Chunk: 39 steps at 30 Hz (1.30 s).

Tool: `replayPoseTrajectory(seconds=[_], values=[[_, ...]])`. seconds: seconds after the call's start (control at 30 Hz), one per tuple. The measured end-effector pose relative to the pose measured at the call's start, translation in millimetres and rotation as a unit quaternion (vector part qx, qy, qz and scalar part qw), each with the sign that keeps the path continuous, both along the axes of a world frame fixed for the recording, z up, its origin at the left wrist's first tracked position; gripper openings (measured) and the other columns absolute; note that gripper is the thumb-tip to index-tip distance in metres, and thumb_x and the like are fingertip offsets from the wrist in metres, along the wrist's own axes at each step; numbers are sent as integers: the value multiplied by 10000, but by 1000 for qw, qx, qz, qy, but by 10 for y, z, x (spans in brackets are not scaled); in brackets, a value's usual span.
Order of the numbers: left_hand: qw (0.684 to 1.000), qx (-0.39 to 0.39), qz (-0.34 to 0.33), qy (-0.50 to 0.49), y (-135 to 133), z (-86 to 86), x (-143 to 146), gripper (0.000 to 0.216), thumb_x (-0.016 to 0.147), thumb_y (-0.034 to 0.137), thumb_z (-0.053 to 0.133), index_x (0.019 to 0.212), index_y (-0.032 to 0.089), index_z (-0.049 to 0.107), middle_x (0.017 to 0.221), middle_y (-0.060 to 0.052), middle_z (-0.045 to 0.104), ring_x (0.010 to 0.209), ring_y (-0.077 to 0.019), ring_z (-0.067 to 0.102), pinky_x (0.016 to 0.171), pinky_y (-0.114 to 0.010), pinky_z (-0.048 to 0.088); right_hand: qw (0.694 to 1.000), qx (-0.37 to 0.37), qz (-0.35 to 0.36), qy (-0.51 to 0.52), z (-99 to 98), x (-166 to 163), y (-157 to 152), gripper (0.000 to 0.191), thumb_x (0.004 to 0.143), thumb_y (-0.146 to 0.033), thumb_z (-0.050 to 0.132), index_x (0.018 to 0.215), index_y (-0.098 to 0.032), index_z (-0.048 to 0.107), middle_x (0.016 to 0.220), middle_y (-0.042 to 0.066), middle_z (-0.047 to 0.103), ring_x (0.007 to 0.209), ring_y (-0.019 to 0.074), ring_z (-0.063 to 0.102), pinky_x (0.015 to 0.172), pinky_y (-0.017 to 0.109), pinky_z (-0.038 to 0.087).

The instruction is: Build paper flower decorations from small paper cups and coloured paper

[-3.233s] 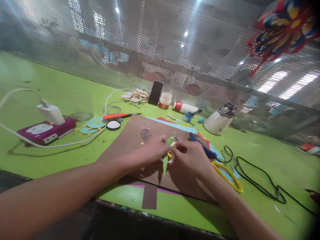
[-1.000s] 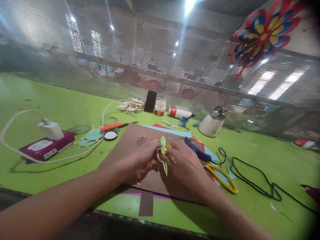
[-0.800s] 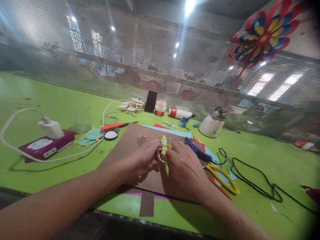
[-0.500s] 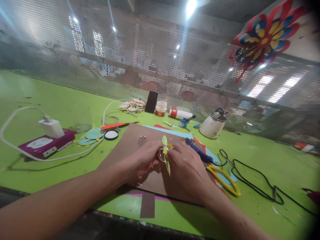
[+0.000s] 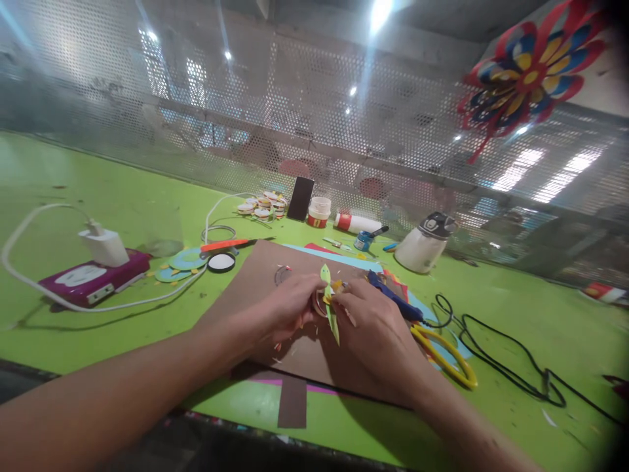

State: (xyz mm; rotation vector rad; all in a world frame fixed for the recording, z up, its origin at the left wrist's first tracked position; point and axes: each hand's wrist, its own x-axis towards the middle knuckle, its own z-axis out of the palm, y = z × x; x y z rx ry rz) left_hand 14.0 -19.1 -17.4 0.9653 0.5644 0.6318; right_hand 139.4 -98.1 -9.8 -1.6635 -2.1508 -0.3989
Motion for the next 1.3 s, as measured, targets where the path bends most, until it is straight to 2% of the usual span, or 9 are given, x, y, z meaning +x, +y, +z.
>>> replayPoseTrajectory(seconds=[0.07,0.2,0.37,0.47,0.67,0.93,1.07,1.3], values=[[1000,-2,-5,-3,-5,9,-5,150,705,179,546,586,164,457,553,41,393,537,-91,472,492,-178,395,1000,2,3,-6,2,5,0,143,842,-95,581,768,-169,678,793,54,641,720,179,543,649,299,384],[1000,8,-3,-1,12,-14,-13,140,711,194,554,600,158,476,590,20,470,540,-88,471,508,-189,406,1000,-9,-14,-21,-5,4,-3,109,828,-123,611,769,-174,688,780,56,646,711,183,545,645,305,387],[1000,23,-4,-9,48,-61,-15,137,734,218,564,630,150,507,648,-11,540,564,-100,501,518,-203,415,1000,3,-2,-4,2,-1,0,145,833,-104,598,735,-170,681,763,49,643,688,168,546,635,293,394],[1000,20,4,-6,53,-60,-9,128,745,194,540,629,145,515,632,-6,523,542,-93,479,503,-198,407,1000,0,-1,10,-1,18,-2,176,847,-93,567,729,-172,670,770,52,634,707,171,547,651,292,398],[1000,-5,11,-10,42,-32,-7,173,758,148,514,587,150,491,590,14,474,509,-83,437,499,-196,422,996,1,-11,84,-32,58,-17,154,863,-146,568,718,-184,605,779,34,595,718,162,541,661,281,395],[1000,-19,-10,0,27,-23,-18,132,766,163,526,640,132,553,617,-4,536,491,-83,469,487,-198,418,987,65,19,143,-6,62,9,154,836,-123,575,724,-188,658,688,8,587,650,143,528,600,264,369],[1000,-5,-18,4,25,-11,-29,98,742,135,544,647,126,564,610,-11,553,496,-87,485,484,-194,414,978,34,15,203,-18,120,45,138,823,-132,596,754,-192,699,690,5,637,614,132,545,580,255,389],[999,-13,-34,-10,39,-11,-32,203,776,180,488,586,136,541,566,-14,534,495,-91,493,529,-210,451,955,2,3,298,-67,186,108,109,806,-175,615,758,-186,712,708,22,693,629,150,587,566,259,429]])
